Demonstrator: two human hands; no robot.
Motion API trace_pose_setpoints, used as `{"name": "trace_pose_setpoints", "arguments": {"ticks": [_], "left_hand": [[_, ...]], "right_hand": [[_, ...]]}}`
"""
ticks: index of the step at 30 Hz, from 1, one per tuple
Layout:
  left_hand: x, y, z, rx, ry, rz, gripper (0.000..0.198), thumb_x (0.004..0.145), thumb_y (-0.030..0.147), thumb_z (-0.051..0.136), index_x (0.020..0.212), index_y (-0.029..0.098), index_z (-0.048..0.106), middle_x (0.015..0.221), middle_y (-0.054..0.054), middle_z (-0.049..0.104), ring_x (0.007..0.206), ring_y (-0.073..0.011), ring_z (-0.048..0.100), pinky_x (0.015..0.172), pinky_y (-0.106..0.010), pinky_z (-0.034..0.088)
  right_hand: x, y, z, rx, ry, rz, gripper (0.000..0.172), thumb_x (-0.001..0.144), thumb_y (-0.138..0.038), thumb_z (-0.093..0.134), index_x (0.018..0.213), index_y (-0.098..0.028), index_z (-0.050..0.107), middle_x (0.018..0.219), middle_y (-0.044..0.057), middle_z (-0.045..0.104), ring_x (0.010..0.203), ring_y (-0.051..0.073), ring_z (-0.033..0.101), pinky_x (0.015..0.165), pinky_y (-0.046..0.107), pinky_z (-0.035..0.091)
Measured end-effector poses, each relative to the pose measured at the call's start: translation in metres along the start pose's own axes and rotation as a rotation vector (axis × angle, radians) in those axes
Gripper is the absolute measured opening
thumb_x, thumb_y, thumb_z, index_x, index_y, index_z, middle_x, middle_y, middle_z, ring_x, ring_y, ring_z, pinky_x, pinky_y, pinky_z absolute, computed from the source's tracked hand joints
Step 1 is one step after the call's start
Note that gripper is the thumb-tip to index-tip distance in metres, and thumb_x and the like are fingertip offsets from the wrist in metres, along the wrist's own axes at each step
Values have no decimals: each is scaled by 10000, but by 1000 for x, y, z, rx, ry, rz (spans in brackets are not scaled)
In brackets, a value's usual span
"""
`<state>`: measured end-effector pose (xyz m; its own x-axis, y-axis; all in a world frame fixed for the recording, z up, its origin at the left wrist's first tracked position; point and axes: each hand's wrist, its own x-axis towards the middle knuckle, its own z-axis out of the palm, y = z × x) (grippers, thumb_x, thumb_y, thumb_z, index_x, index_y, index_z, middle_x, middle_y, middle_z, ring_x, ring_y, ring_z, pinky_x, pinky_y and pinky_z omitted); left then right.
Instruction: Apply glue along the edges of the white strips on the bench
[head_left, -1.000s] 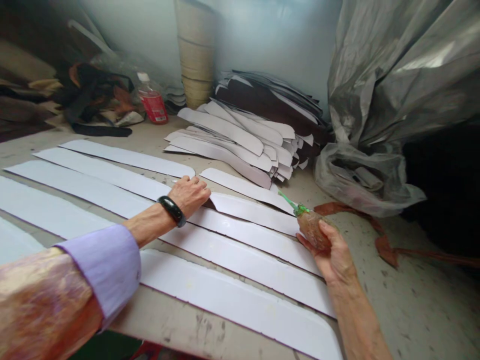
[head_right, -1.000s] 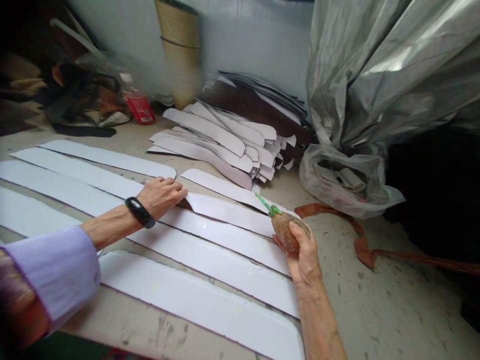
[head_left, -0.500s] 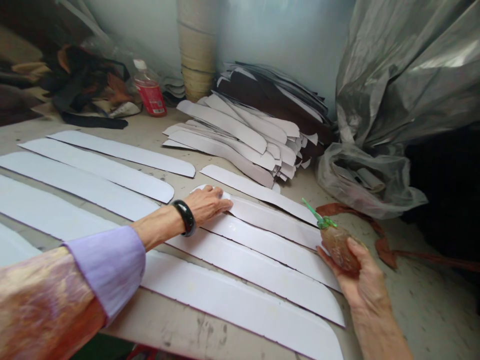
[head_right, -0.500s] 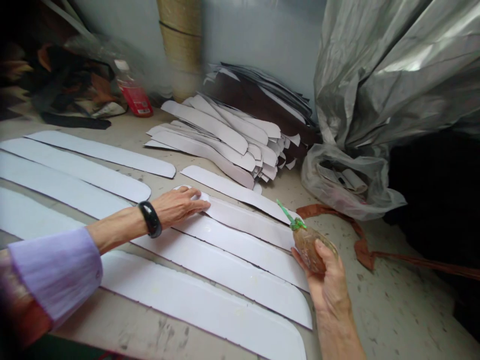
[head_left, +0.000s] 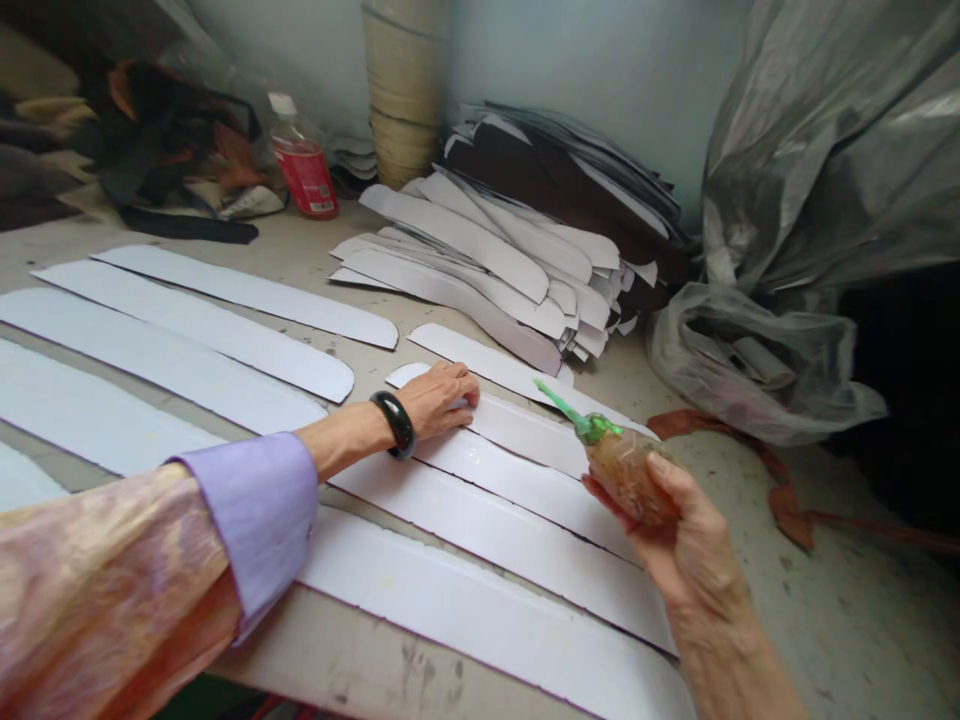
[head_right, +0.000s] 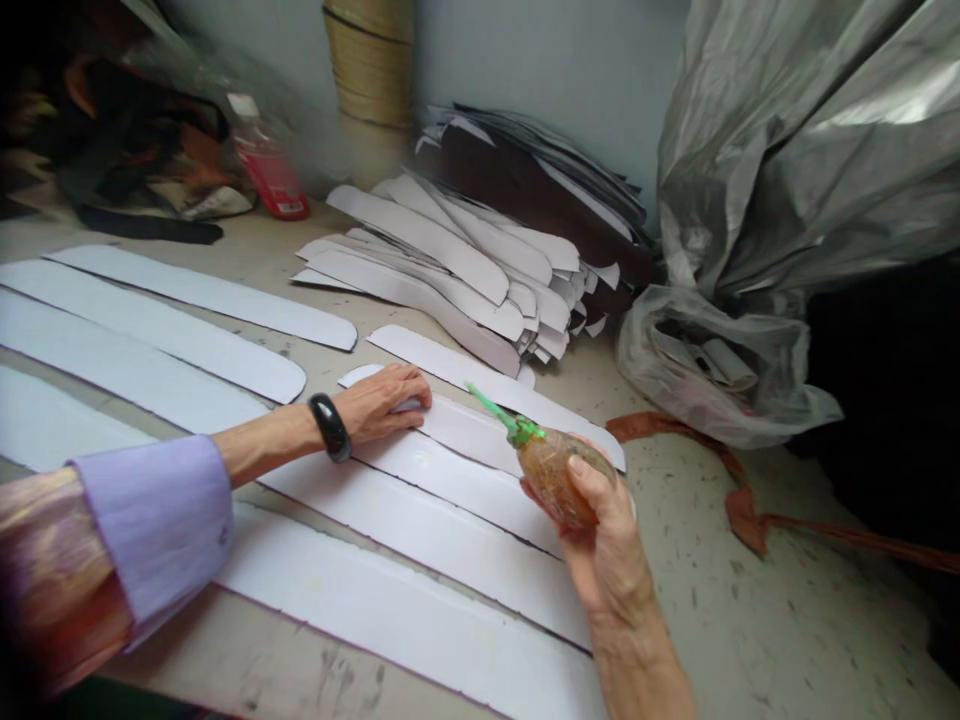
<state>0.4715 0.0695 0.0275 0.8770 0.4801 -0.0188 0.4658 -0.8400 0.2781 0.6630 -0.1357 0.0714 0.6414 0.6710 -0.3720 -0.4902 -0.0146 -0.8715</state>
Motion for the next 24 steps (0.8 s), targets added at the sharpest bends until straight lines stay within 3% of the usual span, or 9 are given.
{"name": "trace_pose_setpoints", "arguments": {"ticks": [6, 9, 19, 24], "left_hand": [[3, -11, 6, -119, 10, 5, 288, 890, 375, 592, 1056, 140, 591, 1097, -69, 594, 1004, -197, 578, 872, -413, 504], [1, -16, 4, -173, -11, 58, 290, 896, 370, 584, 1078, 145, 588, 1117, -72, 589, 1021, -201, 574, 887, -421, 499], [0, -30, 2, -250, -61, 137, 288, 899, 311, 585, 1146, 162, 578, 1199, -81, 561, 1084, -217, 554, 920, -442, 494], [4, -30, 4, -245, -69, 109, 298, 896, 320, 592, 1146, 159, 577, 1203, -83, 562, 1084, -218, 557, 920, -446, 496]], "right_hand": [[22, 32, 73, 131, -118, 113, 272, 656, -393, 732, 868, -245, 645, 847, -1, 738, 770, 223, 701, 750, 474, 594], [34, 45, 93, 121, -116, 117, 274, 657, -390, 721, 877, -254, 628, 801, -24, 720, 735, 197, 683, 714, 430, 591], [38, 51, 83, 101, -62, 67, 296, 676, -410, 701, 907, -245, 617, 828, -20, 706, 769, 195, 671, 775, 479, 589], [21, 38, 60, -72, -79, 18, 386, 630, -392, 757, 941, -220, 608, 884, 12, 704, 781, 211, 671, 668, 395, 598]]}}
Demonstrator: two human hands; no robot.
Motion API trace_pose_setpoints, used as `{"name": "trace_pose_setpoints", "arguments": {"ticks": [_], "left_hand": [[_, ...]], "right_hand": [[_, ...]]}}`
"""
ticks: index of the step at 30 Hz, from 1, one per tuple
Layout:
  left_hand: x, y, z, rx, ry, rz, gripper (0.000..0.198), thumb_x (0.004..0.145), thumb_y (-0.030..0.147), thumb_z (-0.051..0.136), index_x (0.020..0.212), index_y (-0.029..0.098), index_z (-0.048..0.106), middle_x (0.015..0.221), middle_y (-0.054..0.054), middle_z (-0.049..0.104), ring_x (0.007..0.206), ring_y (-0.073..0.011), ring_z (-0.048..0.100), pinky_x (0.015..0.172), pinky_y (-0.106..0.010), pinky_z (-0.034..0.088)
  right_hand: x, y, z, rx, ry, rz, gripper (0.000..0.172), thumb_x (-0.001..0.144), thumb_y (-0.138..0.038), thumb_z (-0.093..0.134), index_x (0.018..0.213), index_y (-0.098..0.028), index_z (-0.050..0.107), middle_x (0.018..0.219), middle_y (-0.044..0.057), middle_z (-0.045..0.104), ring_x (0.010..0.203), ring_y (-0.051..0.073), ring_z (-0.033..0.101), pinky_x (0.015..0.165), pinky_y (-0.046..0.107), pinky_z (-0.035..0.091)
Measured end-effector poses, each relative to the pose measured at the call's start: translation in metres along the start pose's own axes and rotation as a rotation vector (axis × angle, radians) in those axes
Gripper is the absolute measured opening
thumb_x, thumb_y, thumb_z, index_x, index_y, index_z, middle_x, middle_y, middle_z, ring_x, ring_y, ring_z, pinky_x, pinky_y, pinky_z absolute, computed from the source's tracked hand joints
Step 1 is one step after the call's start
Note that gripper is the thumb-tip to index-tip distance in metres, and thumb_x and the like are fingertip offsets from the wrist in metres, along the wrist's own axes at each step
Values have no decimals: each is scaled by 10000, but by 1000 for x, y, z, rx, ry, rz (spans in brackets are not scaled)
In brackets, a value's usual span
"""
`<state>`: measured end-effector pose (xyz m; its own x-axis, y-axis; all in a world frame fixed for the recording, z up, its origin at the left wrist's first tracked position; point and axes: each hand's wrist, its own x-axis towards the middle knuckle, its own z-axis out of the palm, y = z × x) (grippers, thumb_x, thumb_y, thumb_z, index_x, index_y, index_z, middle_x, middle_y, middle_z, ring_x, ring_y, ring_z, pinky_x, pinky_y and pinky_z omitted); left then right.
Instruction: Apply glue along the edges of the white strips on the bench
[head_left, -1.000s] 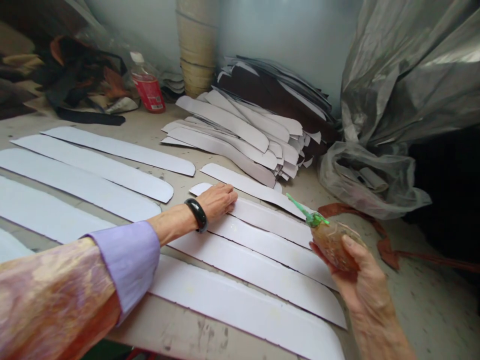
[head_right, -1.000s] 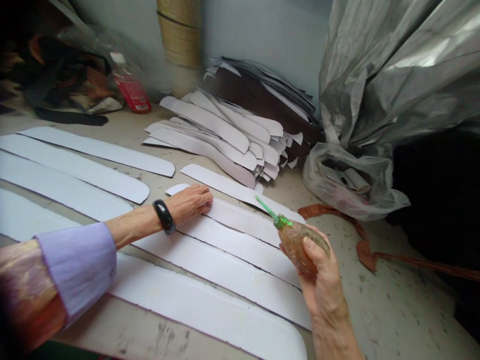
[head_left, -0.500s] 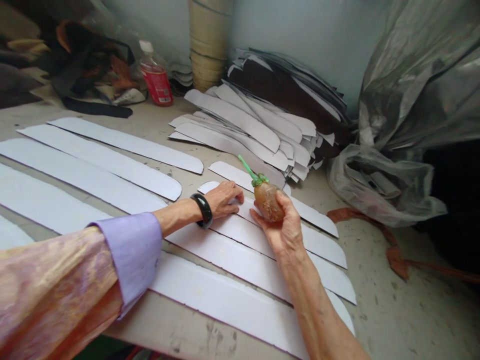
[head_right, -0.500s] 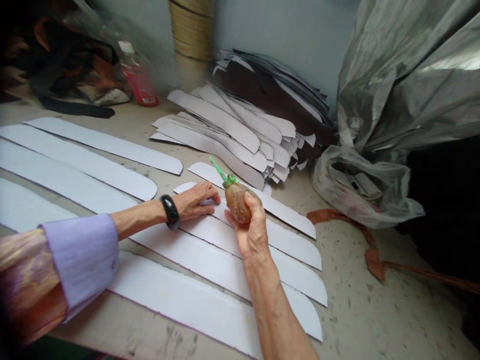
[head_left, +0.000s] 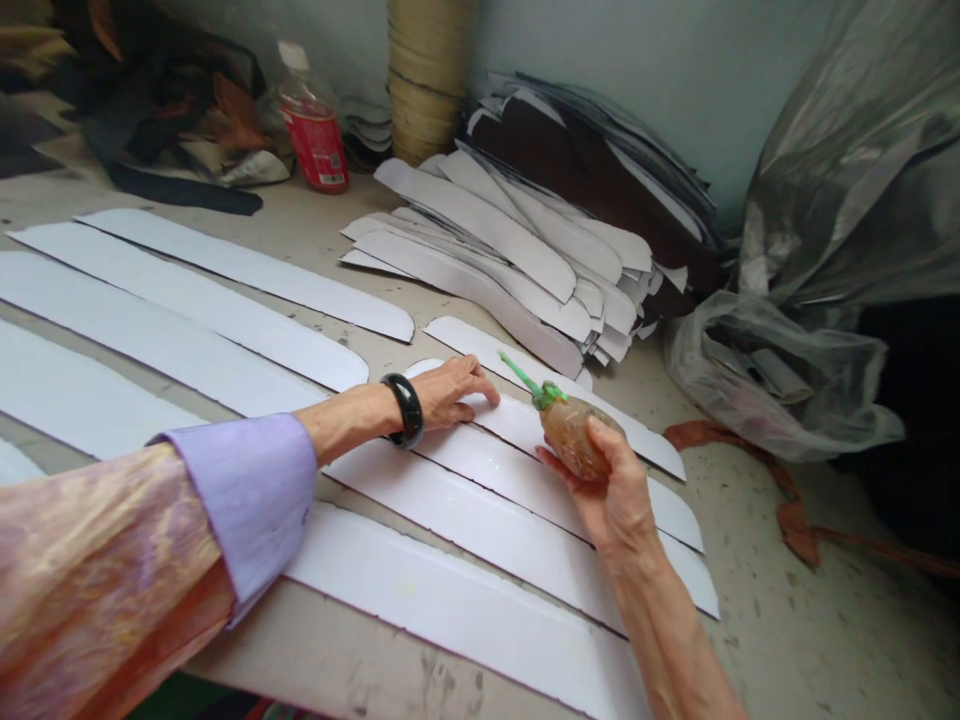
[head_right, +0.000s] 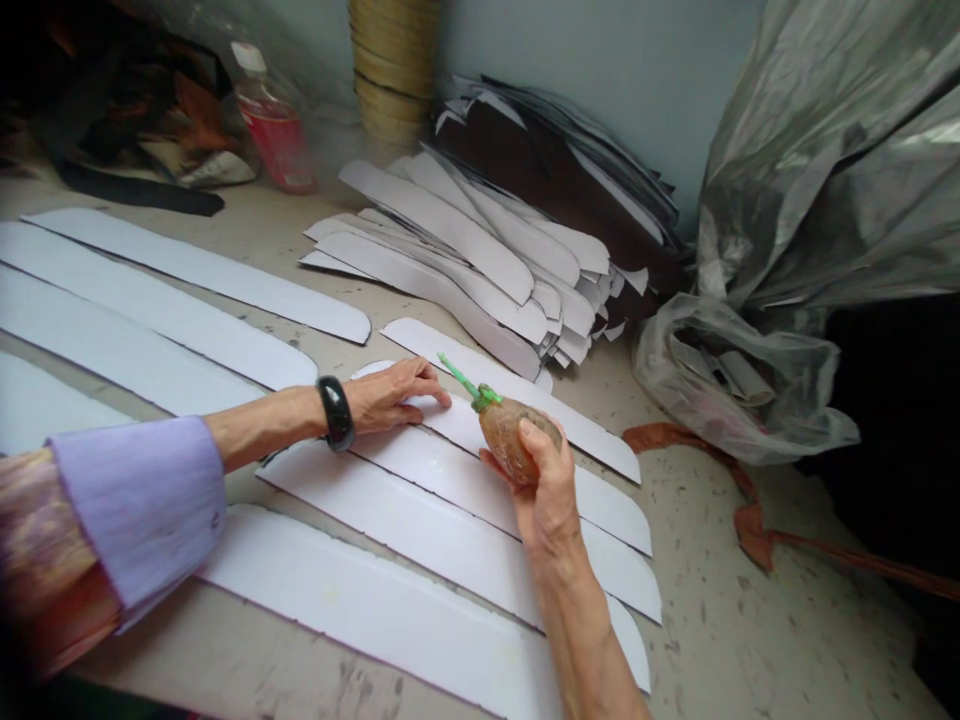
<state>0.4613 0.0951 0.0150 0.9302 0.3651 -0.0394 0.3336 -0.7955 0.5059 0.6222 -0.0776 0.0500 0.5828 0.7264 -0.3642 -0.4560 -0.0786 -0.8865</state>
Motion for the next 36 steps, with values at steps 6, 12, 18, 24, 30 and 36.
{"name": "trace_pose_setpoints", "arguments": {"ticks": [6, 12, 18, 24, 30, 36], "left_hand": [[3, -1, 0, -6, -16, -15, 312, 895, 342, 590, 1147, 160, 573, 1198, -84, 563, 1064, -213, 563, 904, -434, 501], [3, 1, 0, -2, -22, -14, 318, 895, 336, 592, 1157, 159, 570, 1216, -87, 558, 1086, -221, 558, 921, -448, 495], [3, 0, -1, -6, -31, -12, 314, 898, 336, 587, 1160, 164, 572, 1224, -88, 557, 1091, -220, 557, 927, -448, 494], [1, 6, -6, -16, -35, -24, 315, 898, 328, 590, 1163, 158, 570, 1227, -88, 556, 1101, -224, 556, 931, -454, 493], [0, 7, -7, -42, -41, -43, 304, 897, 324, 590, 1155, 163, 576, 1230, -87, 554, 1102, -222, 552, 939, -455, 486], [0, 4, -4, -37, -36, -57, 302, 891, 335, 595, 1136, 160, 575, 1185, -80, 563, 1062, -213, 559, 904, -434, 497]], "right_hand": [[-28, -18, -33, -594, 90, -254, 510, 590, -415, 807, 1021, -238, 597, 851, 13, 678, 712, 191, 627, 614, 311, 535], [-31, -17, -27, -1005, 73, -483, 439, 666, -476, 706, 1022, -249, 584, 942, 20, 663, 763, 194, 622, 711, 329, 512], [-24, -12, -18, -1076, 80, -520, 451, 649, -495, 695, 1009, -246, 585, 947, 31, 656, 796, 216, 611, 749, 365, 498], [-28, -17, -22, -1130, 124, -539, 458, 648, -514, 688, 1007, -251, 584, 978, 36, 653, 839, 232, 610, 792, 395, 483], [-31, -18, -18, -1143, 95, -489, 438, 647, -513, 680, 987, -254, 586, 934, 26, 655, 801, 223, 608, 752, 375, 484], [-29, -13, -18, -1057, 100, -483, 457, 642, -512, 701, 991, -239, 590, 945, 39, 660, 794, 217, 616, 734, 352, 506]]}}
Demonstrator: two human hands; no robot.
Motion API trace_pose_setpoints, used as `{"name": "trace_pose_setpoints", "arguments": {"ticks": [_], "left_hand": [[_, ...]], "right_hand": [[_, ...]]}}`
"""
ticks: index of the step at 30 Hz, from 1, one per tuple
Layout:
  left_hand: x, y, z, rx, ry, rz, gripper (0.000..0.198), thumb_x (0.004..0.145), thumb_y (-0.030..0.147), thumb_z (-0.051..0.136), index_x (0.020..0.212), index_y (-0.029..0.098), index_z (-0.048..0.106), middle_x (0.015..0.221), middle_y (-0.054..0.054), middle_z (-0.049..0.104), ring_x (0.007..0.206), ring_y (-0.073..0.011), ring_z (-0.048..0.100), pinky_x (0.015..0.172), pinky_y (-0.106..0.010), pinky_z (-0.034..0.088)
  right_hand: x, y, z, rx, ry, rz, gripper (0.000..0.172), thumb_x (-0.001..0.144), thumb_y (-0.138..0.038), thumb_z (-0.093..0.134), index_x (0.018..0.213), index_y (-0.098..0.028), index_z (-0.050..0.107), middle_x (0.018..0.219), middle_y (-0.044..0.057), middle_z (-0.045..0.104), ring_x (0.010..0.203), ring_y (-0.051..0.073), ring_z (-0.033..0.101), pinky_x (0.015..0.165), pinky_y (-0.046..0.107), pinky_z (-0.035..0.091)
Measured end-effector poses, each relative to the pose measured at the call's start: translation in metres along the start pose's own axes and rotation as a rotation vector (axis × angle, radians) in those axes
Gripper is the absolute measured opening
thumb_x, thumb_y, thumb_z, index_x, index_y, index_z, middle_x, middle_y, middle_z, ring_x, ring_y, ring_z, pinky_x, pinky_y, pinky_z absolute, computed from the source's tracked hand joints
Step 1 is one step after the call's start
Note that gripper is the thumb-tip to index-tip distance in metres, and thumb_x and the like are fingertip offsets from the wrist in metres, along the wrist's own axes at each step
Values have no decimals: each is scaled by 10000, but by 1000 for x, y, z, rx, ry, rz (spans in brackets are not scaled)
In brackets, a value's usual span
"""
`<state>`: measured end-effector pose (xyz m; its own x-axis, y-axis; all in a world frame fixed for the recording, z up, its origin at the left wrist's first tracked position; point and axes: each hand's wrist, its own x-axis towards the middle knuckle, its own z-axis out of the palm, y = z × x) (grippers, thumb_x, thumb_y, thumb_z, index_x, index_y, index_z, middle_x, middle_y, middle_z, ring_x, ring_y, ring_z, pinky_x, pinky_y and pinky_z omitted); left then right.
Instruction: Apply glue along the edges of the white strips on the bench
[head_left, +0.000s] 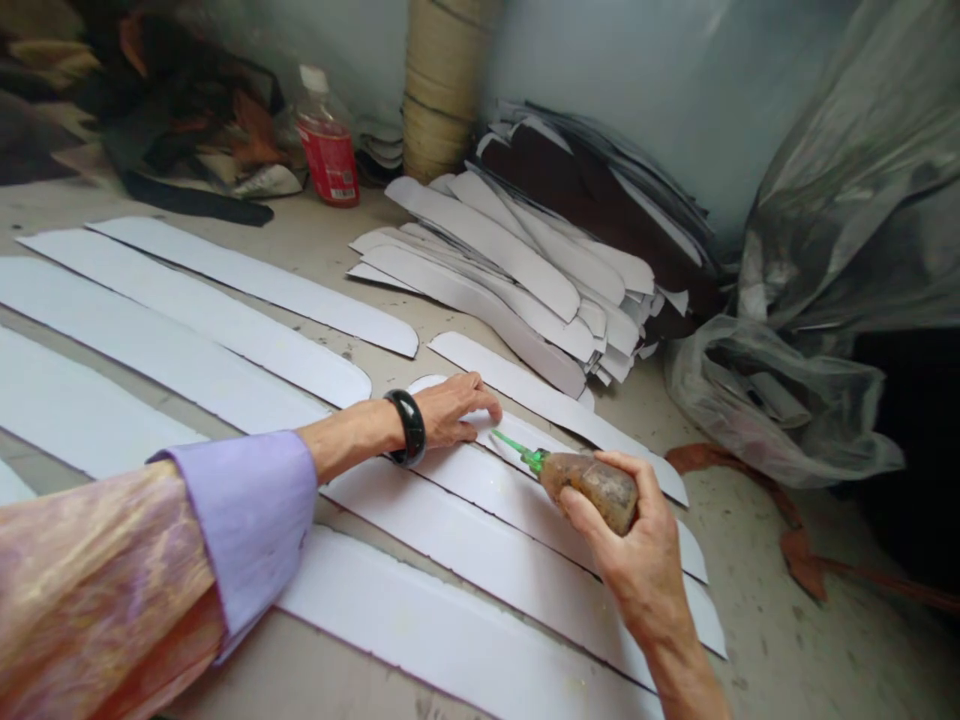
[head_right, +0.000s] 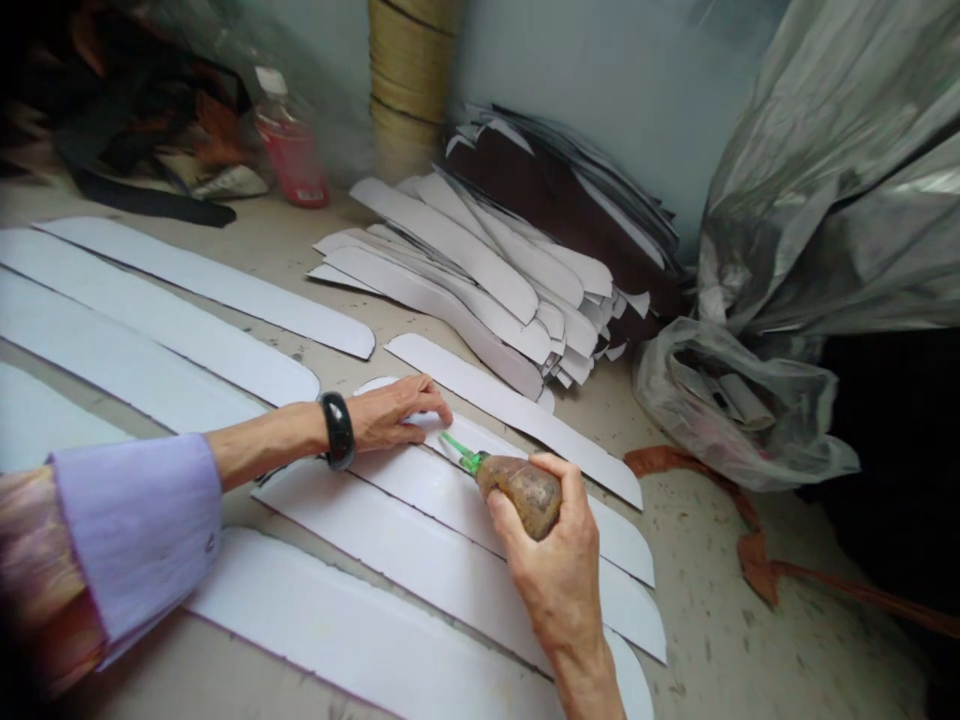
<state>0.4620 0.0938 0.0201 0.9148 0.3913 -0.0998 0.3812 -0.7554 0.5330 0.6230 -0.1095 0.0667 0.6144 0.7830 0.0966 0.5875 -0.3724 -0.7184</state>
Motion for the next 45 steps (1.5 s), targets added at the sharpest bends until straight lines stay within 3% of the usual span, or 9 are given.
{"name": "trace_pose_setpoints", "arguments": {"ticks": [5, 10, 18, 28, 35, 40, 45], "left_hand": [[-5, 1, 0, 0, 40, -41, 396, 891, 337, 591, 1237, 165, 502, 1231, -95, 528, 998, -197, 575, 842, -397, 526], [-5, -2, 2, 10, 52, -70, 552, 884, 333, 599, 1375, 201, 384, 1450, -132, 353, 1173, -265, 509, 935, -466, 496], [-2, -7, 1, 48, 6, -64, 512, 878, 346, 608, 1338, 188, 446, 1479, -125, 338, 1288, -303, 423, 1030, -535, 418], [-2, -9, 3, 73, 18, -56, 509, 880, 356, 604, 1334, 185, 450, 1477, -124, 344, 1312, -310, 398, 1048, -549, 391], [-3, -4, 0, 54, 10, -58, 480, 875, 338, 614, 1306, 178, 476, 1467, -122, 357, 1296, -303, 416, 1035, -538, 411], [-3, -4, 0, 34, 4, -63, 485, 874, 345, 613, 1308, 180, 471, 1462, -124, 360, 1263, -292, 446, 1013, -520, 434], [-3, -4, 0, 17, 5, -74, 485, 878, 352, 606, 1311, 183, 466, 1453, -125, 367, 1222, -276, 479, 986, -495, 458]], "right_hand": [[-6, 11, -14, 305, -18, 212, 522, 653, -561, 711, 1037, -239, 570, 835, 19, 669, 700, 194, 619, 635, 310, 523], [7, 20, -17, 524, 26, 284, 552, 633, -540, 741, 1062, -246, 556, 859, 10, 680, 702, 198, 631, 607, 323, 538], [47, 17, -8, 244, 114, 46, 527, 677, -542, 684, 1063, -203, 566, 876, 48, 676, 751, 218, 640, 696, 375, 535], [68, -2, 17, 73, 54, -89, 455, 662, -469, 678, 1026, -217, 572, 961, 57, 662, 820, 231, 617, 770, 377, 483], [72, -3, 20, -3, 64, -127, 474, 652, -460, 672, 1033, -198, 570, 1013, 90, 651, 906, 259, 603, 859, 423, 461], [67, -5, 13, -18, 46, -123, 448, 644, -453, 678, 1002, -205, 575, 985, 88, 657, 892, 264, 606, 848, 426, 464], [70, -9, 23, 4, 58, -127, 447, 641, -448, 690, 1004, -210, 584, 947, 70, 662, 863, 254, 611, 833, 411, 472]]}}
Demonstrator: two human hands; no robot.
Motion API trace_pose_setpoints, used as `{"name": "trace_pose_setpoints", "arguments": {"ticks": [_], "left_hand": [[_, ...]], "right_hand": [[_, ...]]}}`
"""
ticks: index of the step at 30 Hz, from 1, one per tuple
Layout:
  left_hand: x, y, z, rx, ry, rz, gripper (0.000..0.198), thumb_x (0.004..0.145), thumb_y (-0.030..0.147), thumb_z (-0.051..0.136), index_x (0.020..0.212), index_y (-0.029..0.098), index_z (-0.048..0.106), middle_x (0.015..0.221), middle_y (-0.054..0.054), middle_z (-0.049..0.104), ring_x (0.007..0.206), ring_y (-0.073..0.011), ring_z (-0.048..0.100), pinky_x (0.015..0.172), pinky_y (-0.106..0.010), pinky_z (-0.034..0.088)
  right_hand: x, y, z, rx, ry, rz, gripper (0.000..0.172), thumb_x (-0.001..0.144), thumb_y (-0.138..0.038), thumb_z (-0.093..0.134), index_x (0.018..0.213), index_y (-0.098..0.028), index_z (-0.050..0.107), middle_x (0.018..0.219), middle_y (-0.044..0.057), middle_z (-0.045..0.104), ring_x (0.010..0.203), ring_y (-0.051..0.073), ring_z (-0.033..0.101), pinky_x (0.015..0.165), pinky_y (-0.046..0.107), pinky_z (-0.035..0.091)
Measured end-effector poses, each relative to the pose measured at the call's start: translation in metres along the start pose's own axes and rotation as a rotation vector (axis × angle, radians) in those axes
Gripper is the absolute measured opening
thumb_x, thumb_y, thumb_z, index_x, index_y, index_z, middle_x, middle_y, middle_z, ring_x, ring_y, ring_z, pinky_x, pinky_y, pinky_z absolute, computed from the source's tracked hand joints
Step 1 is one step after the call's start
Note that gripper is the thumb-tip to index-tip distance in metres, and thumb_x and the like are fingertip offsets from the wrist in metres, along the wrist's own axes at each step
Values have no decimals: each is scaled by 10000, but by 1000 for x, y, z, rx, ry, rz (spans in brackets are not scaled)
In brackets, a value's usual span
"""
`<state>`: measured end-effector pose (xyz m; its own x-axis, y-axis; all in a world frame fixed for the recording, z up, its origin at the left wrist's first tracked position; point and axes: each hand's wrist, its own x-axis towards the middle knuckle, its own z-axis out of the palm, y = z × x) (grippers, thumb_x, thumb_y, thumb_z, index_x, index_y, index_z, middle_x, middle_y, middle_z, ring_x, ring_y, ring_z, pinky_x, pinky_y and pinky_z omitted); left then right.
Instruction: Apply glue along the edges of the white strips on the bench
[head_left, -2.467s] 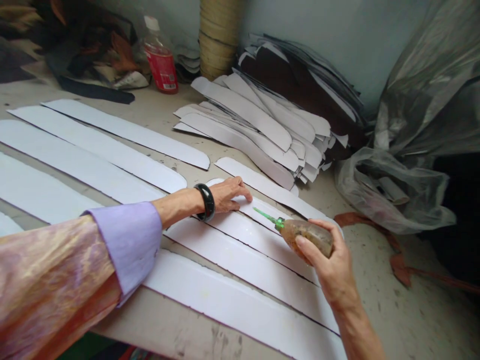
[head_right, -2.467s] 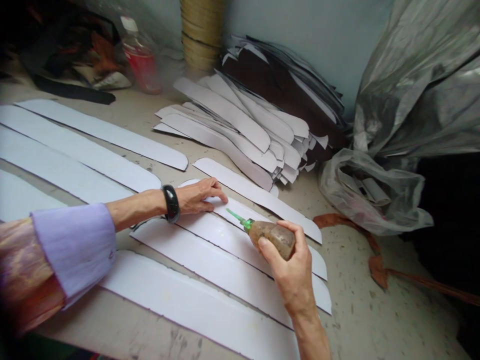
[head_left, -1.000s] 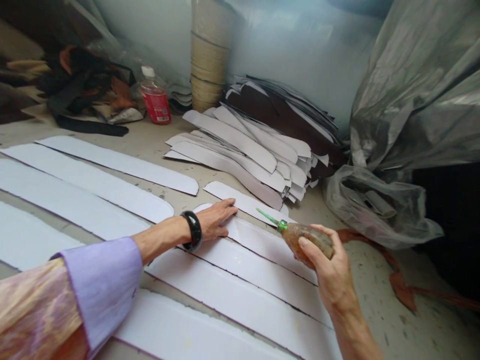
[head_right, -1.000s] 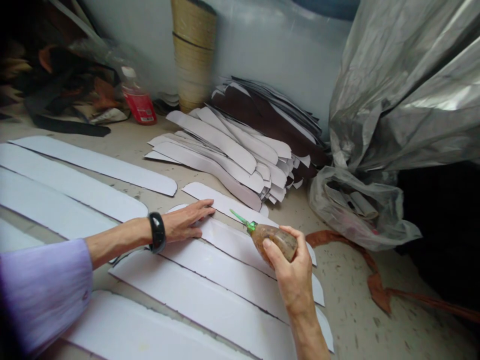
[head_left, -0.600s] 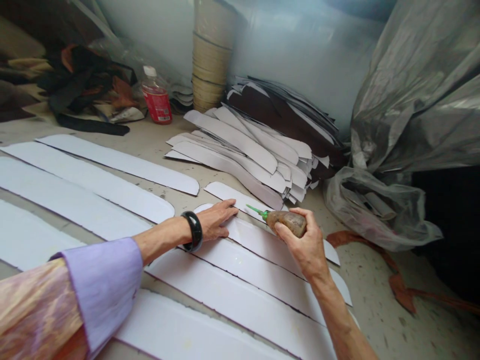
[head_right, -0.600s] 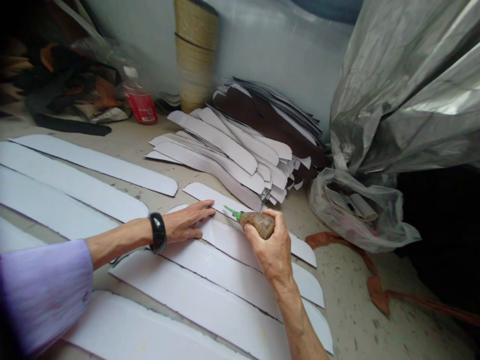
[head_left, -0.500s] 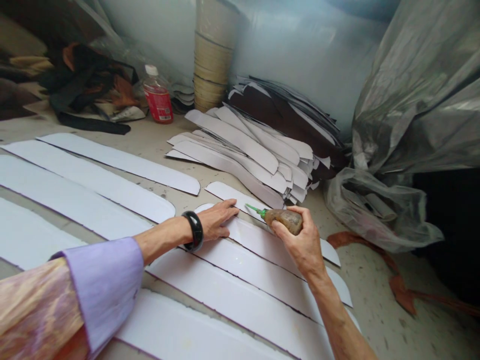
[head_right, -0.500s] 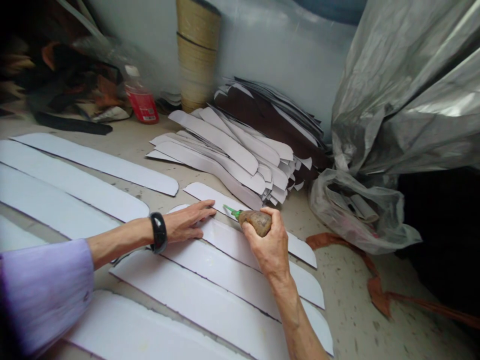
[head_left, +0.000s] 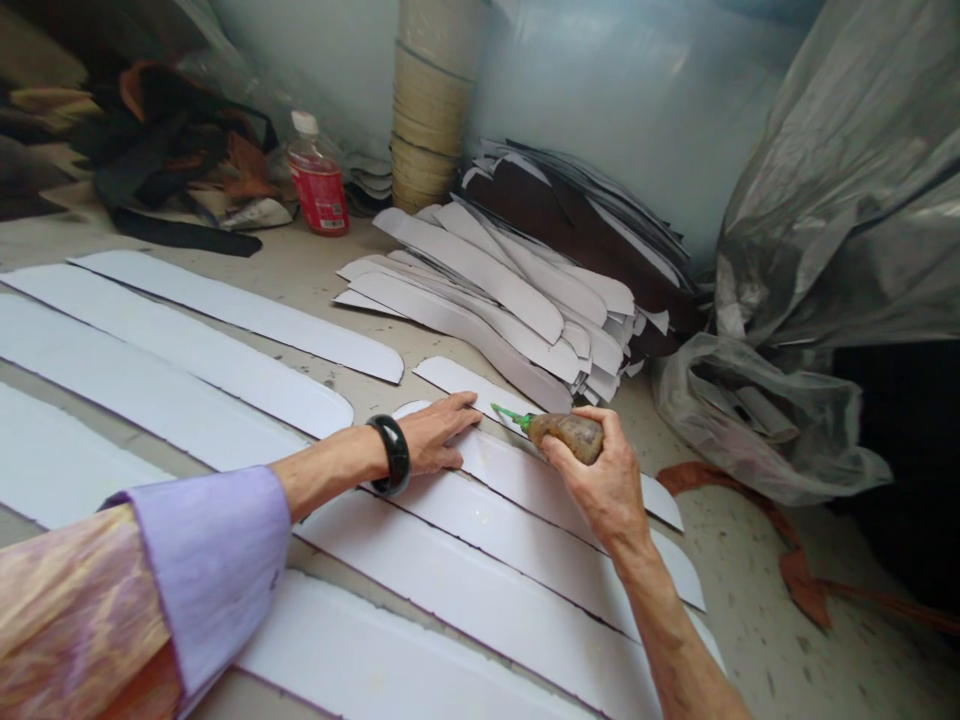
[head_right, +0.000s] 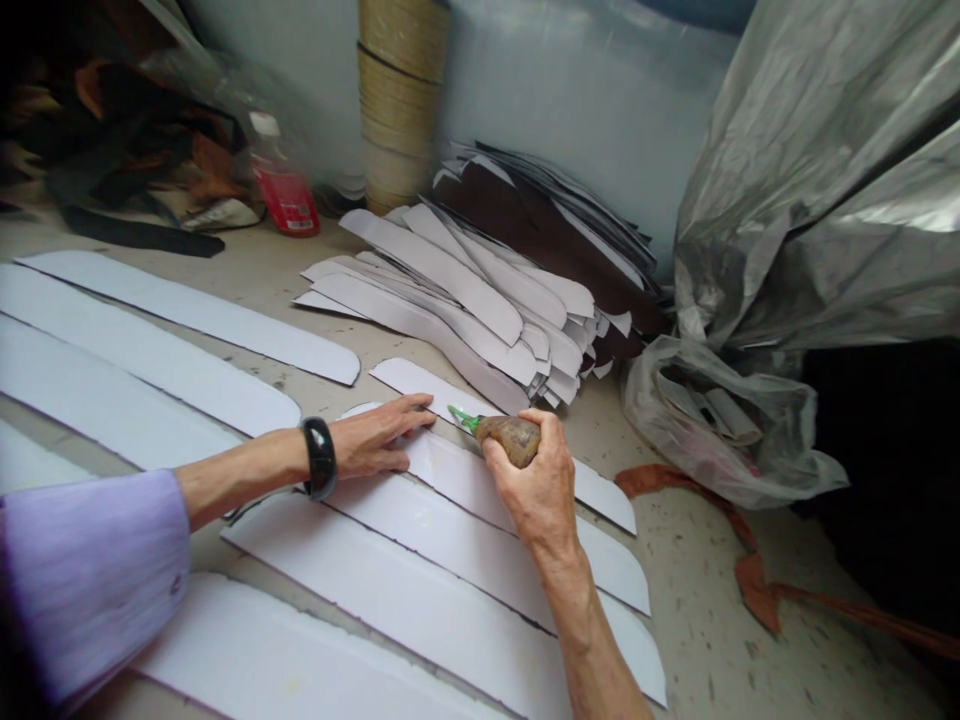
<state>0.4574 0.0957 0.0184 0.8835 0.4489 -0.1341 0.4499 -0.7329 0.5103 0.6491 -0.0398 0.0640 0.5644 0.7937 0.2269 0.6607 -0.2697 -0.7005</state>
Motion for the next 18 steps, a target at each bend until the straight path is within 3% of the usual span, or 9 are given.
{"name": "trace_pose_setpoints", "arguments": {"ticks": [5, 10, 12, 18], "left_hand": [[0, -1, -1, -20, -5, -19, 502, 860, 348, 620, 1306, 176, 465, 1475, -129, 339, 1213, -270, 485, 982, -480, 461], [-4, -1, -1, -75, 17, -35, 591, 797, 221, 534, 1372, 209, 399, 1531, -127, 253, 1098, -200, 569, 942, -335, 488], [-4, -3, 1, -101, 36, -36, 577, 808, 238, 464, 1380, 212, 393, 1538, -129, 232, 1050, -194, 595, 921, -331, 494], [-2, -13, 9, -155, 78, -73, 525, 836, 366, 383, 1360, 335, 370, 1532, -13, 262, 1036, -160, 599, 923, -290, 481]], "right_hand": [[-7, 2, -10, 43, 155, 45, 488, 655, -499, 695, 1024, -206, 569, 971, 72, 648, 846, 239, 609, 807, 403, 484], [-25, 14, -57, 280, 221, 182, 541, 672, -527, 712, 1080, -211, 550, 890, 44, 664, 747, 202, 637, 692, 346, 526], [-32, 27, -79, 384, 260, 229, 561, 663, -520, 730, 1091, -209, 542, 907, 49, 669, 748, 202, 645, 669, 343, 537], [-48, 73, -128, 257, 364, 283, 574, 634, -519, 749, 1072, -199, 562, 923, 60, 667, 754, 214, 644, 656, 359, 548]]}}
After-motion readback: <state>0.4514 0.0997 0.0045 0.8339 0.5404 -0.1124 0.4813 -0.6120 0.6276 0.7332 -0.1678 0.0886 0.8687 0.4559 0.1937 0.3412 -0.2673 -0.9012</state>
